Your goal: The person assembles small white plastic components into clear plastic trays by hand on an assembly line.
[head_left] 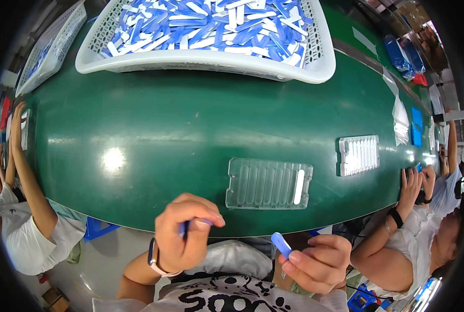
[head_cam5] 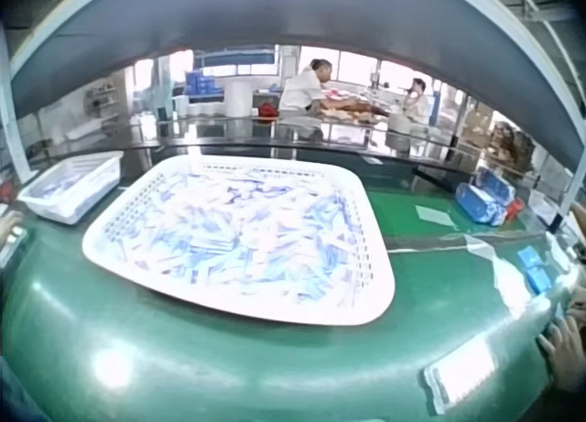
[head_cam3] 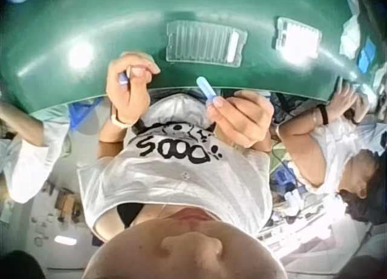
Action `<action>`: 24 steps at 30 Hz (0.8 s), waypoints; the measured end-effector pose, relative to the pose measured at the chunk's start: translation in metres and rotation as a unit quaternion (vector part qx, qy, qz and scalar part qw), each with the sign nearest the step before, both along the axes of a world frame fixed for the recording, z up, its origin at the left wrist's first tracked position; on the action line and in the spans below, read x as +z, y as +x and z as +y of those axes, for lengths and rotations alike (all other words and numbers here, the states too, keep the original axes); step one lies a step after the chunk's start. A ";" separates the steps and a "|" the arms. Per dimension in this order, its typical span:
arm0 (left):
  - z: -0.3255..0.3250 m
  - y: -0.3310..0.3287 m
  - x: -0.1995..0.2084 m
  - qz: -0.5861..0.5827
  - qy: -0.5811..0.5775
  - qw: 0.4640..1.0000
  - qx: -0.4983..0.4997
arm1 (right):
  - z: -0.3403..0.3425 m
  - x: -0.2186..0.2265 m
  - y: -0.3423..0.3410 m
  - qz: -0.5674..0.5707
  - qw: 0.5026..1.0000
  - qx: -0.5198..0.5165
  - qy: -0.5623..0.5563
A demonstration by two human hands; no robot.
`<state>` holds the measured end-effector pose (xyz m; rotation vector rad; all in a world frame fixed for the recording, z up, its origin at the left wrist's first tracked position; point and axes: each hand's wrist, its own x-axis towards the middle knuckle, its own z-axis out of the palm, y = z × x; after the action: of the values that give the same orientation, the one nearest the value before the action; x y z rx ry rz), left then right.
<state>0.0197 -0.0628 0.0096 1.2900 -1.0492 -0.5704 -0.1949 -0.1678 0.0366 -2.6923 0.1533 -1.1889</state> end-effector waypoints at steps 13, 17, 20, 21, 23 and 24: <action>-0.014 -0.012 0.003 -0.113 0.042 0.991 -0.049 | -0.087 0.023 0.046 0.299 0.913 -0.108 0.256; -0.002 -0.011 0.005 -0.228 0.035 0.972 -0.034 | -0.092 0.025 0.043 0.361 0.894 -0.092 0.248; -0.009 -0.002 0.013 -0.251 0.003 0.963 -0.095 | -0.095 0.028 0.045 0.372 0.912 -0.093 0.145; -0.010 0.000 0.015 -0.265 0.007 0.954 -0.139 | -0.096 0.028 0.047 0.369 0.918 -0.095 0.109; -0.010 0.000 0.011 -0.270 -0.007 0.952 -0.142 | -0.093 0.031 0.048 0.367 0.922 -0.099 0.073; -0.007 0.000 0.011 -0.284 -0.021 0.949 -0.134 | -0.087 0.035 0.048 0.341 0.934 -0.057 0.090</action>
<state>0.0202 -0.0702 0.0202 1.3158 -1.7241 -0.3756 -0.1471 -0.2552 0.0715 -2.8284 0.4907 -0.1916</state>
